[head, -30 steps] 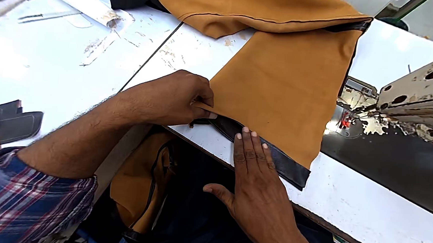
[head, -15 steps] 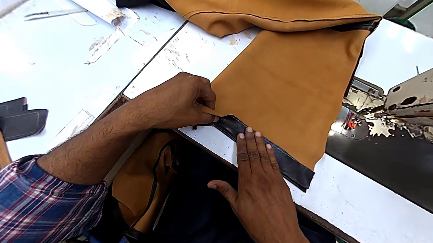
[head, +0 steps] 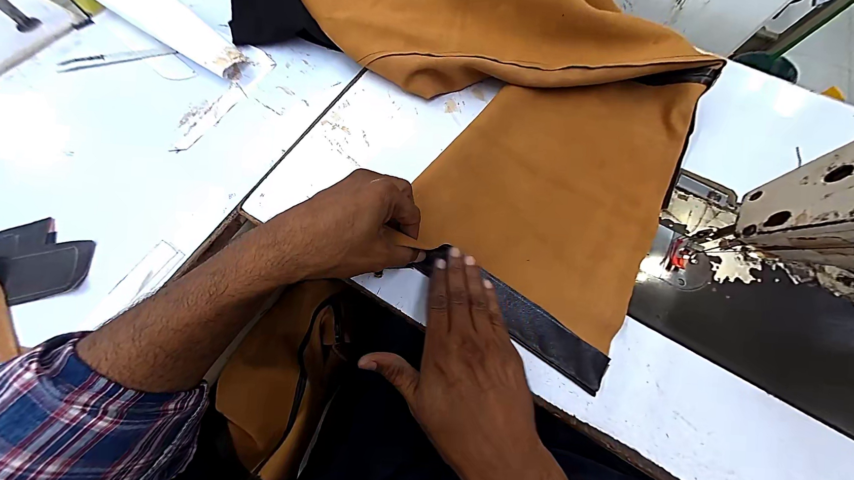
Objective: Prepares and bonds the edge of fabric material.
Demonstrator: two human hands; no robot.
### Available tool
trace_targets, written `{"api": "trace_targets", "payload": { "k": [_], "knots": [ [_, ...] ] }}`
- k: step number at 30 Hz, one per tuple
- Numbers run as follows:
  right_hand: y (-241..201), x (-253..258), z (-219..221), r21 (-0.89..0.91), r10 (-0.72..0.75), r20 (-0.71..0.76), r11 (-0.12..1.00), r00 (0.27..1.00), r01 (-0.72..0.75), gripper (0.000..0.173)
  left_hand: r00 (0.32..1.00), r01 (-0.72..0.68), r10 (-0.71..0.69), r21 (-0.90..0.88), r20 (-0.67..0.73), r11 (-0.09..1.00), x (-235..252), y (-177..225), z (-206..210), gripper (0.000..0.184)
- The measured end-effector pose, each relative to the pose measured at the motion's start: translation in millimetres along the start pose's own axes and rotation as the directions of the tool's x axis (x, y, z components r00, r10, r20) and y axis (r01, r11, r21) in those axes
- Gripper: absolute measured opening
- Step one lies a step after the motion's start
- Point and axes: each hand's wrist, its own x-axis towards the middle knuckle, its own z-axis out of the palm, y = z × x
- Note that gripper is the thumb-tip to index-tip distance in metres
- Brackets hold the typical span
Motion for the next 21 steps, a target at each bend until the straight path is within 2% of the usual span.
{"api": "trace_targets", "payload": {
  "k": [2,6,11,14,17,19,21],
  "knots": [
    [-5.1,7.6,8.3,0.046,-0.024,-0.017,0.999,1.000,0.025,0.111,0.999,-0.028,0.028,0.008,-0.018,1.000,0.9,-2.4,1.7,0.012],
    [-7.5,4.9,9.9,-0.045,0.001,0.009,0.999,1.000,-0.001,0.110,1.000,-0.013,0.014,0.052,-0.021,0.999,1.1,-2.7,5.0,0.014],
    [27.8,-47.8,-5.9,-0.041,0.117,-0.044,0.992,0.992,-0.119,0.104,1.000,0.030,-0.030,0.067,-0.002,0.997,3.3,-2.0,2.0,0.014],
    [54.4,-87.9,-27.6,-0.155,0.152,0.035,0.977,0.988,-0.144,0.108,0.999,0.051,-0.051,0.049,0.016,0.998,3.0,-1.5,1.4,0.014],
    [62.2,-95.6,-59.5,-0.191,0.213,0.173,0.965,0.962,-0.179,0.110,0.998,0.053,-0.054,0.045,0.021,0.998,3.1,1.0,1.4,0.016],
    [61.4,-79.2,-77.7,-0.113,0.195,0.166,0.978,0.967,-0.178,0.095,0.999,0.030,-0.031,0.034,0.009,0.999,2.0,0.4,1.7,0.015],
    [57.6,-53.7,-75.6,-0.035,0.087,-0.010,0.996,0.996,-0.087,0.067,1.000,0.018,-0.018,0.030,-0.004,0.999,0.8,-1.3,-0.2,0.017]
  ]
}}
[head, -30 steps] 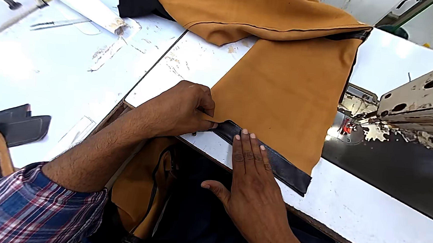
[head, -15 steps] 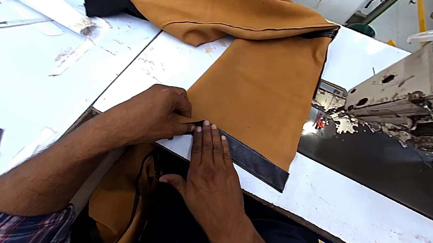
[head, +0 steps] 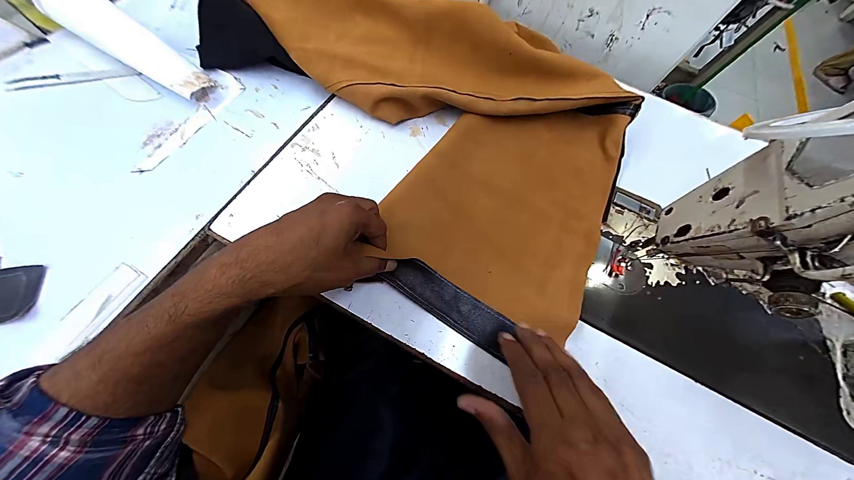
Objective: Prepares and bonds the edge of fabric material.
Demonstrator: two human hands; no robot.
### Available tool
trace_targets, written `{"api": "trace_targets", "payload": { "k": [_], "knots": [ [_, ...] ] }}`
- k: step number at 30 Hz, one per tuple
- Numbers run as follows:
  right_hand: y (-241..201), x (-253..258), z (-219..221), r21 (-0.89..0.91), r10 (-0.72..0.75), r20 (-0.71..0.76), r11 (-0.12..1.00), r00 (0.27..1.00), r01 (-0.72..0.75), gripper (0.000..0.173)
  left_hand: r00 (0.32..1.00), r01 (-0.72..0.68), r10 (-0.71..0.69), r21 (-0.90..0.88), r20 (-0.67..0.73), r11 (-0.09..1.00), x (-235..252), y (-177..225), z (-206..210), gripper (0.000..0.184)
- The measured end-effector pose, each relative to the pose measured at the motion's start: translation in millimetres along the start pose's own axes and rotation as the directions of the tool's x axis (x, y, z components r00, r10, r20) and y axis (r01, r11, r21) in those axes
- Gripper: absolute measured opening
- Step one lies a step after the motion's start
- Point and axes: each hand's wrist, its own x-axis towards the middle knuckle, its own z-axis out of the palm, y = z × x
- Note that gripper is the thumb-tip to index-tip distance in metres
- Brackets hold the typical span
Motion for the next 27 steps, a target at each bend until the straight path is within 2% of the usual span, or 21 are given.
{"api": "trace_targets", "payload": {
  "k": [2,3,5,9,12,14,18,20,21,22,24,25,26,27],
  "knots": [
    [-9.3,30.2,16.3,0.111,-0.106,-0.162,0.986,0.981,0.124,0.041,1.000,0.002,-0.002,0.005,-0.014,1.000,-1.3,1.3,-3.0,0.021],
    [-14.1,46.2,25.4,0.179,-0.133,-0.203,0.969,0.970,0.170,0.034,1.000,0.009,-0.009,0.012,-0.016,1.000,-1.9,3.4,-4.8,0.022],
    [-20.3,76.6,40.0,0.259,-0.156,-0.225,0.942,0.962,0.214,0.030,0.999,0.031,-0.030,0.041,-0.022,0.999,-1.6,9.5,-8.7,0.024],
    [-19.3,108.9,46.2,0.280,-0.181,-0.193,0.932,0.964,0.231,0.023,0.997,0.068,-0.064,0.106,-0.046,0.992,-4.2,21.9,-9.8,0.028],
    [-15.2,115.6,44.6,0.217,-0.203,-0.178,0.946,0.963,0.240,0.021,0.993,0.080,-0.071,0.099,-0.093,0.992,-5.8,21.7,-4.2,0.028],
    [-18.7,117.5,45.9,0.110,-0.244,-0.206,0.956,0.948,0.270,0.021,0.985,0.096,-0.085,0.064,-0.149,0.993,-5.5,20.2,1.8,0.027],
    [-29.4,128.8,48.5,-0.107,-0.391,-0.321,0.920,0.863,0.377,0.024,0.972,0.099,-0.118,-0.098,-0.203,0.990,-4.6,22.5,2.9,0.028],
    [-26.0,139.5,43.8,-0.138,-0.452,-0.365,0.891,0.814,0.433,0.021,0.960,0.084,-0.129,-0.186,-0.249,0.979,-8.1,22.1,3.5,0.024],
    [-23.1,145.2,39.2,-0.134,-0.467,-0.368,0.882,0.804,0.452,0.020,0.930,0.088,-0.154,-0.206,-0.333,0.975,-11.5,23.4,6.6,0.020],
    [-20.4,150.9,33.7,-0.127,-0.474,-0.370,0.878,0.799,0.462,0.019,0.872,0.114,-0.192,-0.195,-0.450,0.974,-16.1,27.1,11.1,0.027],
    [-16.8,160.0,20.8,-0.114,-0.463,-0.368,0.883,0.806,0.455,0.017,0.675,0.179,-0.248,-0.171,-0.695,0.969,-26.2,40.4,22.7,0.058],
    [-16.1,164.4,14.4,-0.107,-0.452,-0.378,0.888,0.808,0.447,0.016,0.563,0.190,-0.248,-0.168,-0.788,0.967,-31.1,49.9,30.2,0.059],
    [-16.0,168.7,8.1,-0.104,-0.443,-0.388,0.893,0.808,0.439,0.015,0.468,0.187,-0.247,-0.178,-0.848,0.966,-34.8,60.3,40.8,0.051],
    [-16.4,172.6,1.8,-0.101,-0.435,-0.391,0.896,0.811,0.431,0.015,0.411,0.182,-0.261,-0.202,-0.874,0.962,-36.5,71.0,54.8,0.039]
  ]
}}
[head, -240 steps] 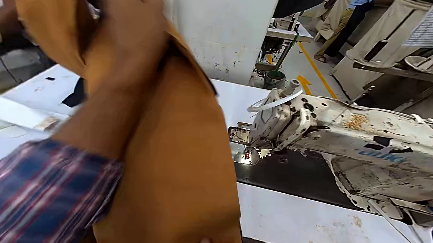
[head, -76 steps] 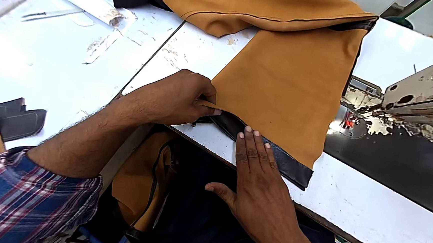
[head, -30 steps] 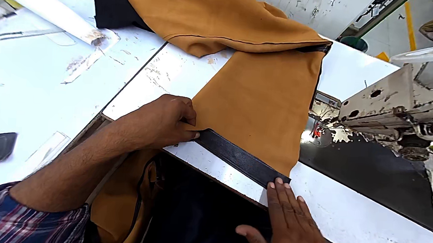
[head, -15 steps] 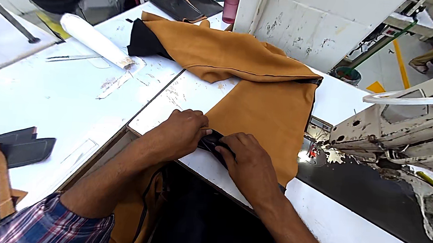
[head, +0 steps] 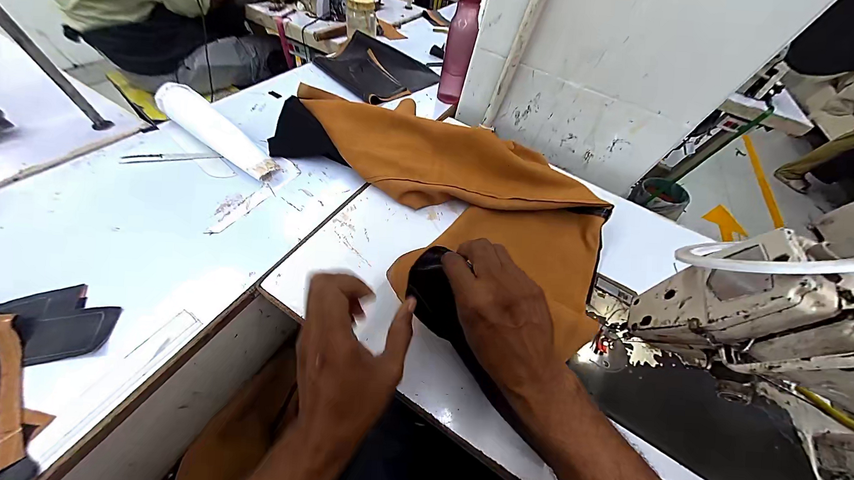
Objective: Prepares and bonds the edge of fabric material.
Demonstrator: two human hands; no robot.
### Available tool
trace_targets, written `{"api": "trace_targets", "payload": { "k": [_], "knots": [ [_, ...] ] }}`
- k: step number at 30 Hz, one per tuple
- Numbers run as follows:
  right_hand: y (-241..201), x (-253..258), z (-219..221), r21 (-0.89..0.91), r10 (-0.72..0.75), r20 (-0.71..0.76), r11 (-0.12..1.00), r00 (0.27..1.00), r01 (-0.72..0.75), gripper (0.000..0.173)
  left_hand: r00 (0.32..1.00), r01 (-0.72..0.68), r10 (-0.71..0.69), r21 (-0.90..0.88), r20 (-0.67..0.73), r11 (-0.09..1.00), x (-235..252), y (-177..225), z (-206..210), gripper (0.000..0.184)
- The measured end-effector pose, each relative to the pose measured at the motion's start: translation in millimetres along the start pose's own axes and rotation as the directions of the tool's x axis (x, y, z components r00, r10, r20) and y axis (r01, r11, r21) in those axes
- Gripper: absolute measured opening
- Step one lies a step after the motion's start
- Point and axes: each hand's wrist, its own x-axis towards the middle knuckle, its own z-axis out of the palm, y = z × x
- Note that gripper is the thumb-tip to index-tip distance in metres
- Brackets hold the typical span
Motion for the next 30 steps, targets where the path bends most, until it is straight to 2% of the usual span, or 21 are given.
{"api": "trace_targets", "payload": {
  "k": [1,3,4,6,7,9,11,13,15,17,20,23,25,27,30],
  "knots": [
    [1.3,5.3,-4.3,0.000,0.009,-0.003,1.000,1.000,-0.009,0.014,1.000,0.021,-0.022,-0.054,-0.006,0.998,-15.9,7.8,7.0,0.029],
    [2.2,14.9,-13.1,-0.010,0.023,-0.003,1.000,1.000,-0.024,0.013,0.988,0.106,-0.073,-0.247,0.136,0.963,-42.2,29.0,25.1,0.027],
    [1.6,19.6,-17.6,-0.015,0.026,0.003,1.000,1.000,-0.026,0.013,0.966,0.184,-0.108,-0.336,0.235,0.924,-49.6,39.5,34.4,0.031],
    [-1.4,27.1,-26.6,-0.014,0.025,0.009,1.000,1.000,-0.025,0.013,0.908,0.343,-0.177,-0.434,0.380,0.833,-52.7,51.2,54.8,0.051],
    [-2.4,30.1,-32.2,-0.008,0.024,0.008,1.000,1.000,-0.024,0.013,0.898,0.379,-0.201,-0.453,0.393,0.807,-50.7,52.3,65.9,0.054],
    [1.1,35.3,-45.0,0.005,0.024,-0.020,1.000,1.000,-0.024,0.013,0.919,0.348,-0.209,-0.438,0.334,0.829,-43.0,49.3,82.1,0.039],
    [13.4,37.5,-59.2,-0.008,0.042,-0.063,0.999,0.997,-0.043,0.015,0.951,0.257,-0.166,-0.366,0.262,0.894,-32.9,40.5,81.8,0.019],
    [34.4,34.5,-75.9,-0.065,0.063,-0.086,0.995,0.994,-0.069,0.016,0.985,0.061,-0.016,-0.258,0.172,0.964,-10.6,16.9,63.0,0.014],
    [58.6,21.5,-94.6,-0.125,0.073,-0.062,0.989,0.995,-0.080,0.017,0.983,-0.133,0.141,-0.074,0.119,0.988,28.9,-22.7,28.8,0.023],
    [71.2,-1.2,-105.9,-0.120,0.055,0.007,0.991,0.998,-0.054,0.016,0.956,-0.273,0.259,0.099,0.138,0.957,75.0,-59.2,-10.9,0.033],
    [61.4,-47.5,-96.8,-0.041,-0.061,0.055,0.997,0.997,0.063,0.021,0.860,-0.507,0.476,0.207,0.182,0.837,116.9,-73.9,-50.9,0.037],
    [54.9,-98.0,-79.8,0.017,-0.102,0.091,0.995,0.991,0.101,0.028,0.664,-0.741,0.682,0.148,0.308,0.655,113.3,-82.8,-70.0,0.039],
    [54.0,-128.5,-72.1,-0.006,-0.100,0.118,0.995,0.988,0.102,0.031,0.543,-0.820,0.720,0.090,0.431,0.565,92.7,-100.8,-76.8,0.041],
    [54.5,-150.5,-67.3,-0.015,-0.085,0.152,0.996,0.985,0.088,0.033,0.521,-0.815,0.676,0.068,0.520,0.576,65.0,-120.9,-80.3,0.041],
    [52.9,-163.0,-63.5,-0.013,-0.057,0.174,0.998,0.983,0.060,0.033,0.550,-0.758,0.610,0.034,0.570,0.651,28.2,-137.2,-82.4,0.041]
  ]
}}
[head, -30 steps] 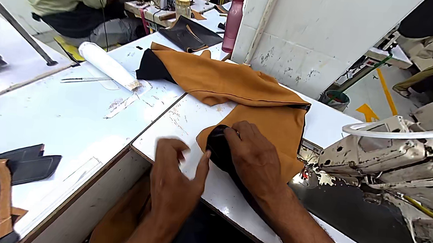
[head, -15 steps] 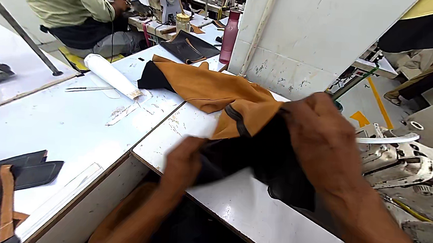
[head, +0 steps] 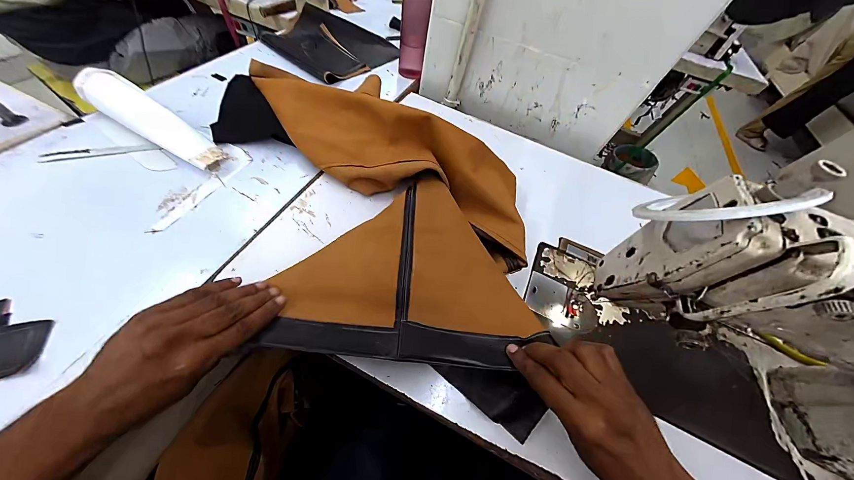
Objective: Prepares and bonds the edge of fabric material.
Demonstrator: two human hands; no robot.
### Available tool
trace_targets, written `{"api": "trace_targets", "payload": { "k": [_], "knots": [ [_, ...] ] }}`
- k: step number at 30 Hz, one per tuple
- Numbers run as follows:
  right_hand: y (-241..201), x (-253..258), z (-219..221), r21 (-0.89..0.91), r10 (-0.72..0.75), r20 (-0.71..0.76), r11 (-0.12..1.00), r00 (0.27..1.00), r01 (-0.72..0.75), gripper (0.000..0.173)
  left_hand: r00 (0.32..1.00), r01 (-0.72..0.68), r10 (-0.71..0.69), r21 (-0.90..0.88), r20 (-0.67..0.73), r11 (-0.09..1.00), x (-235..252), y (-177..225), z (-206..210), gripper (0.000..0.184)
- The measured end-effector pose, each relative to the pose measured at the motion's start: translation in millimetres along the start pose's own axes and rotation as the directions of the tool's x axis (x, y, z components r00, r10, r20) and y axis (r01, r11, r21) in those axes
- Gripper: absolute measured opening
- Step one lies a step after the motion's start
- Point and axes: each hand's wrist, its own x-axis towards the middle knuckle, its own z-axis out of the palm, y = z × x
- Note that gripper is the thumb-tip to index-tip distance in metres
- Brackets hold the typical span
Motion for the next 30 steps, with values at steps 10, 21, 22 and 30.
{"api": "trace_targets", "payload": {
  "k": [10,21,22,30],
  "knots": [
    [-28.1,-23.3,20.5,0.026,-0.061,0.076,0.998,0.995,0.059,0.029,0.981,0.161,-0.142,-0.151,0.130,0.975,8.5,70.8,-7.3,0.056],
    [-22.1,-22.9,9.3,0.027,0.104,0.234,0.993,0.967,-0.113,0.037,0.947,0.320,-0.245,-0.565,0.206,0.761,104.7,101.8,54.1,0.028],
    [-26.2,-20.6,6.6,0.002,0.116,0.244,0.993,0.963,-0.120,0.034,0.944,0.328,-0.253,-0.556,0.210,0.764,104.8,103.0,53.3,0.028],
    [-52.7,-27.1,28.6,0.114,0.135,0.344,0.976,0.929,-0.184,0.093,0.889,0.457,-0.378,-0.503,0.258,0.733,106.8,115.6,46.6,0.026]
  ]
}}
